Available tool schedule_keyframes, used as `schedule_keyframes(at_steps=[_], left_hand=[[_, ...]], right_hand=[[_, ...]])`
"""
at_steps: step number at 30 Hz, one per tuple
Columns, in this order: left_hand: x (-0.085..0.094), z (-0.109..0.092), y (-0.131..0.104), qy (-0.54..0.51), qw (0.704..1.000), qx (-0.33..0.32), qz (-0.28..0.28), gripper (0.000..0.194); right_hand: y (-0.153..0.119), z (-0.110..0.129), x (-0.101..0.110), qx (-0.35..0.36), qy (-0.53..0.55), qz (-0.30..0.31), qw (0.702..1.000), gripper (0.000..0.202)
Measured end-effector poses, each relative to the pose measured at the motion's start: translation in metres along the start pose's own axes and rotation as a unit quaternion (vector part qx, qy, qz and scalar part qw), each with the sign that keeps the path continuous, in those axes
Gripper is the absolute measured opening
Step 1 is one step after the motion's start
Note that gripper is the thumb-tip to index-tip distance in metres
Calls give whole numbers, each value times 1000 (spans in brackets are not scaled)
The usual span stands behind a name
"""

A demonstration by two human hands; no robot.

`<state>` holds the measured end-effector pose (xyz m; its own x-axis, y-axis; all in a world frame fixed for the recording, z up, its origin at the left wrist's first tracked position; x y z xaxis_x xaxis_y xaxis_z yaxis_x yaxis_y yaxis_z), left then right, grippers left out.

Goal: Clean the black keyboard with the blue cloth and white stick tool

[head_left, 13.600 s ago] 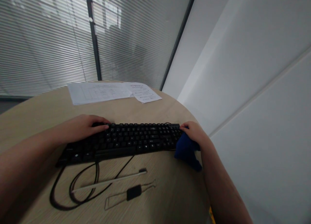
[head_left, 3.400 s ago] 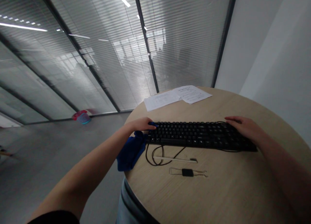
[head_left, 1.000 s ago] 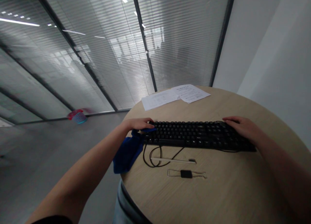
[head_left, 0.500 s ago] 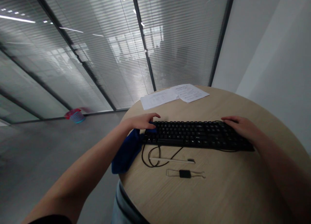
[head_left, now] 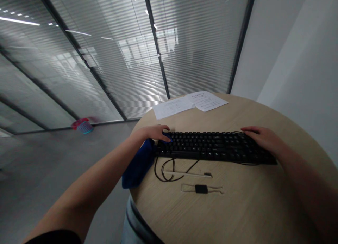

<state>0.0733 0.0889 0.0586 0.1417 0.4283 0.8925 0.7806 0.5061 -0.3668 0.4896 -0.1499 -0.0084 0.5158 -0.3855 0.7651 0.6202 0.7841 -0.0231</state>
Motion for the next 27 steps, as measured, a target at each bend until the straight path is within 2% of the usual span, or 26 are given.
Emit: schedule_keyframes(at_steps=[4,16,19,23,27], left_hand=[[-7,8,5,-64,998,19,24,95],[-7,2,5,-65,997,9,49,80],[-7,1,6,-59,996,14,66,82],[-8,-2,5,-43,998,23,50,88],[-9,-4,2,-47,998,21,35,78]], right_hand=[[1,-2,0,4,0,-6,1000,37],[-1,2,0,1,2,-3,1000,37],[-2,2,1,-4,1,2,1000,37],[1,1,0,-1,-1,6,1000,36],[2,0,0,7,-4,-1,1000,35]])
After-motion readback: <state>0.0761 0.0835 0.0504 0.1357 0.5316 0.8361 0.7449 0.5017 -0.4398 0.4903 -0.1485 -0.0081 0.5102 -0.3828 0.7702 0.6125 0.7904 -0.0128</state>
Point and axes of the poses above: each hand's wrist, its own y-axis towards the middle knuckle, its own x-axis out of the back of the hand, z = x × y, the point moved 4 cm from there along y, towards the middle knuckle, and after that the axes turned 7 degrees about -x, right-handed, at the moved point
